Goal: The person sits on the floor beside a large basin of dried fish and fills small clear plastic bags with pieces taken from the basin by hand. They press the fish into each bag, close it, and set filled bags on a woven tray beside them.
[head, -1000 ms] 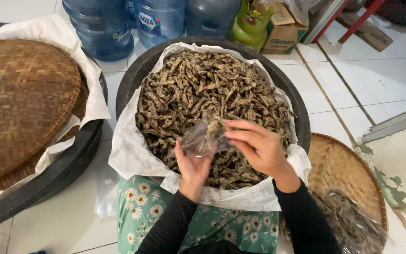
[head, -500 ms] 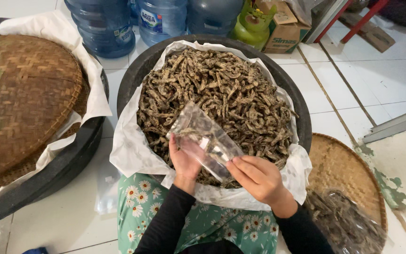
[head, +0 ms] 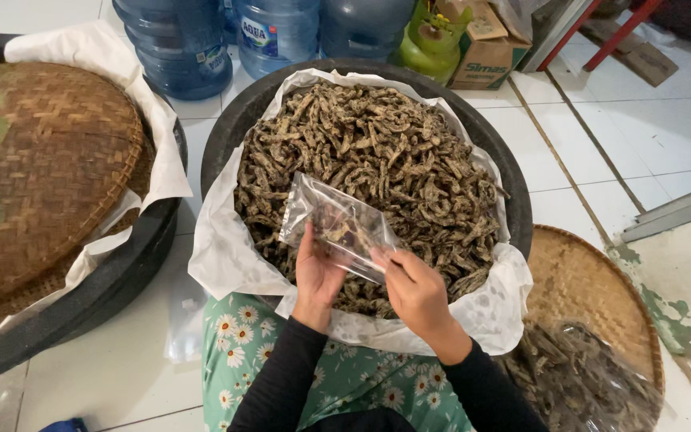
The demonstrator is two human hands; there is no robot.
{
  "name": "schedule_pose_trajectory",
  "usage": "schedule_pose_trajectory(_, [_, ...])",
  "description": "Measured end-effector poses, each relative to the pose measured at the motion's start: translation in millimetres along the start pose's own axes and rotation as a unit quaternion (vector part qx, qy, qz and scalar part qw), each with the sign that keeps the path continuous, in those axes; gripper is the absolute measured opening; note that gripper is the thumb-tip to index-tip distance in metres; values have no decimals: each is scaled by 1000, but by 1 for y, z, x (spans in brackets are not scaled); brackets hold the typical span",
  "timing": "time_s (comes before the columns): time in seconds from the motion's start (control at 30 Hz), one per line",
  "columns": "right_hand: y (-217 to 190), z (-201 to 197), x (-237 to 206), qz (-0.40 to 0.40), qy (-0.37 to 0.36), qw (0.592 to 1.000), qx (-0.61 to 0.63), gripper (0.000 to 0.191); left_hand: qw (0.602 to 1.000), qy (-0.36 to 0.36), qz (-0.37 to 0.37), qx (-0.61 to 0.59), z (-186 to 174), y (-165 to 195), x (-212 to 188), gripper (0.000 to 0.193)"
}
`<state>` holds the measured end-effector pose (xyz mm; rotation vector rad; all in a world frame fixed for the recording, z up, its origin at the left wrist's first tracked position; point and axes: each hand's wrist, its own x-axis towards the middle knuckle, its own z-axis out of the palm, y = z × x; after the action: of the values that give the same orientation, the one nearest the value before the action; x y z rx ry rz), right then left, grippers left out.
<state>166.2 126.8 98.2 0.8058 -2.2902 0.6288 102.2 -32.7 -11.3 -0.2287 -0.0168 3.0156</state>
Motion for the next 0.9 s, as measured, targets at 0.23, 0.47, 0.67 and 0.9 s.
schedule_pose_trajectory(0.23, [3,0,2,-122,170,978,-14,23,998,-48,-26,-35,7,-1,-4,56])
schedule_pose_trajectory(0.47, [3,1,15,-57,-2,998,26,36,992,-103,-36,56,-4,-2,3,54])
schedule_pose_trajectory(0.67, [12,-14,16,36,-103,983,147,48,997,-55,-4,47,-2,9,4,54])
schedule_pose_trajectory(0.9, [15,-5,-13,133,-47,977,160,30,999,-44,0,-19,-5,0,9,42])
